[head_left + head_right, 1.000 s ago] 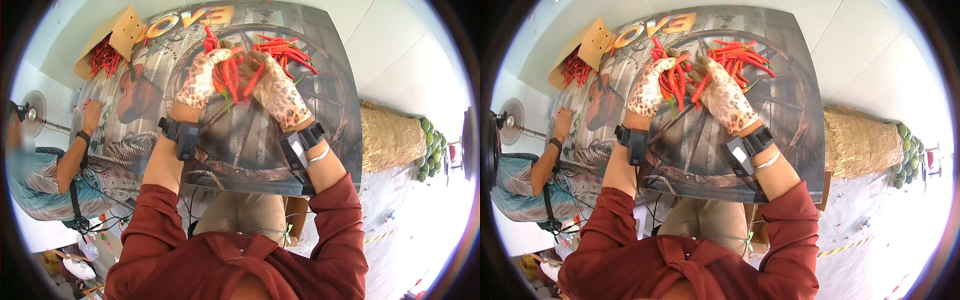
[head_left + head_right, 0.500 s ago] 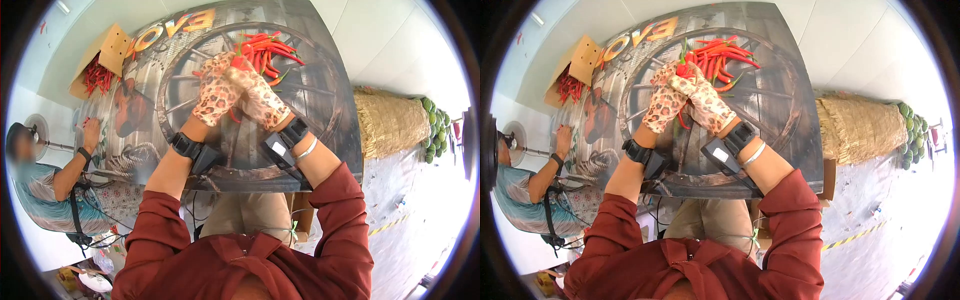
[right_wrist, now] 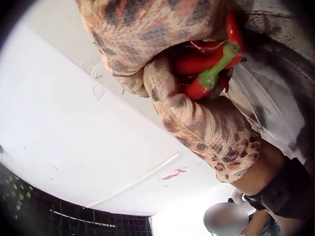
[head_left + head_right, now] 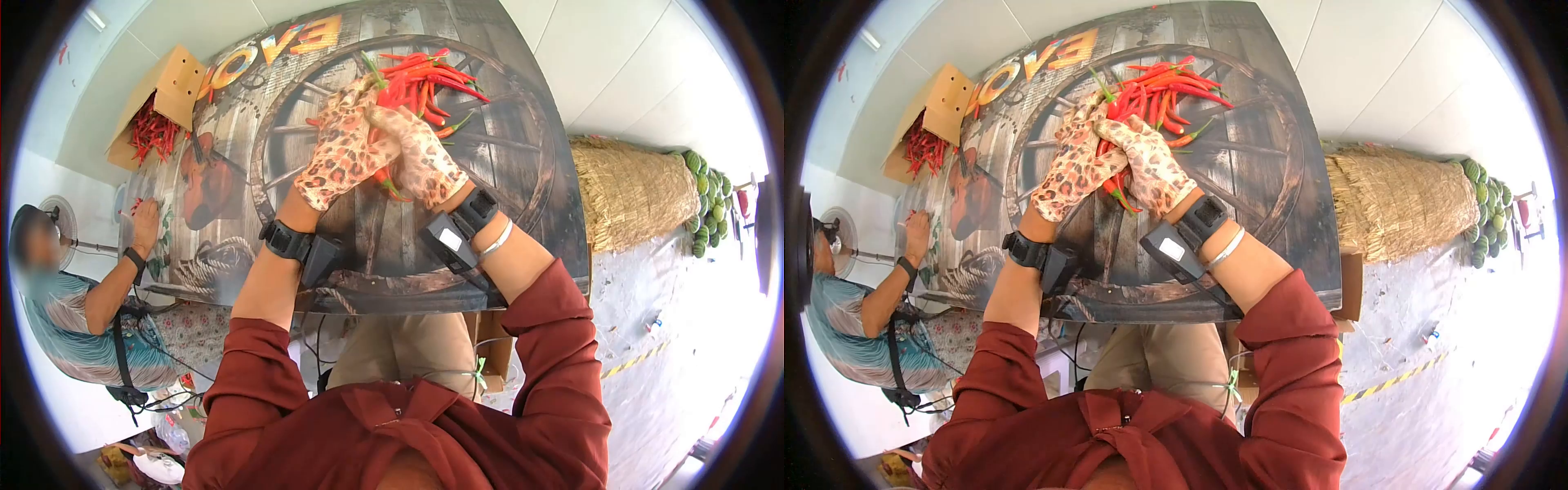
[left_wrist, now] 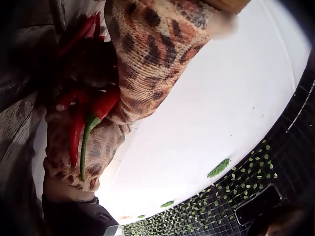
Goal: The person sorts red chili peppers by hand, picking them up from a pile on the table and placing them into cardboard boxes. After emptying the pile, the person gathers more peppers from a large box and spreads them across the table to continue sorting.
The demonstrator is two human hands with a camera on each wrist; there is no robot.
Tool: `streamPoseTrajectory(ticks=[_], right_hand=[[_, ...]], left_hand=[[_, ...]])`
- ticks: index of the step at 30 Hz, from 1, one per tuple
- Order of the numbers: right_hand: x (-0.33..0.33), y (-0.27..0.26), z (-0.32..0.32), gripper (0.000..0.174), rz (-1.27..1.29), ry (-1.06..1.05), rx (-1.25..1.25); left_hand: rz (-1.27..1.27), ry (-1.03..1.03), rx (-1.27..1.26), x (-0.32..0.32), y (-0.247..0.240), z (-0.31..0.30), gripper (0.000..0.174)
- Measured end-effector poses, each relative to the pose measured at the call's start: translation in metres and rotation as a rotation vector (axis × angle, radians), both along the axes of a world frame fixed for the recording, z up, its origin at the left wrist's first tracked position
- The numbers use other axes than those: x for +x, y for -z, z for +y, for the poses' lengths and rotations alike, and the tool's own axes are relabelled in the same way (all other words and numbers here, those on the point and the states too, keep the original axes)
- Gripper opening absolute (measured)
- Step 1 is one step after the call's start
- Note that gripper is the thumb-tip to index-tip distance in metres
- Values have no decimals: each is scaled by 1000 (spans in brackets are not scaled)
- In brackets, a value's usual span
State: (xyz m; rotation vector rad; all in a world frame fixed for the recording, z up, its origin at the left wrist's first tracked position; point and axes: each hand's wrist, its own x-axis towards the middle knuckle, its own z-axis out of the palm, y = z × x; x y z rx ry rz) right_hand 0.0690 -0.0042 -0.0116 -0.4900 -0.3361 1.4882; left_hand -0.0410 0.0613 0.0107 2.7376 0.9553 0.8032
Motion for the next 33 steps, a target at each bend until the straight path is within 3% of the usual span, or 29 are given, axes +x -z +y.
streamPoseTrajectory(ticks=[6, 13, 14, 15, 16, 17, 19, 20, 21, 23, 24, 25, 31, 32, 33], right_hand=[[10, 7, -4, 22, -64, -52, 124], [19, 7, -6, 28, -193, -107, 20], [21, 3, -8, 27, -177, -92, 26], [20, -9, -13, 27, -161, -70, 25], [18, -17, -18, 28, -190, 92, 34], [32, -15, -27, 28, -388, 84, 23], [55, 6, -33, 30, -580, 220, 234], [63, 3, -57, 30, -581, 261, 183], [70, -10, -81, 30, -531, 295, 108], [81, -22, -124, 30, -415, 401, 48], [91, -19, -149, 32, -384, 436, -25], [103, -19, -177, 35, -351, 466, -90], [138, 11, -334, 40, -87, 725, -18], [143, 25, -352, 40, -88, 732, -23], [148, 43, -369, 39, -201, 834, -109]], left_hand=[[-49, 15, -75, -5, -4, -1, 56], [-256, 35, -234, -16, -16, -25, 57], [-257, 44, -239, -18, -21, -38, 57], [-324, -95, -219, -19, -33, -64, 48], [-385, -226, -207, -21, -43, -93, 39], [-434, -350, -205, -21, -44, -115, 33], [-362, -215, -380, -53, -25, -121, 32], [-312, -116, -512, -63, -16, -126, 30], [-205, -95, -366, -58, -24, -150, 28], [-253, -26, -400, -81, 25, -143, 27], [-166, -90, -592, -78, 24, -148, 30], [-157, -71, -616, -78, 27, -153, 30], [181, 212, 165, -84, 38, -158, 28], [28, 206, 43, -75, 38, -159, 22], [53, 140, -13, -72, 35, -162, 21]])
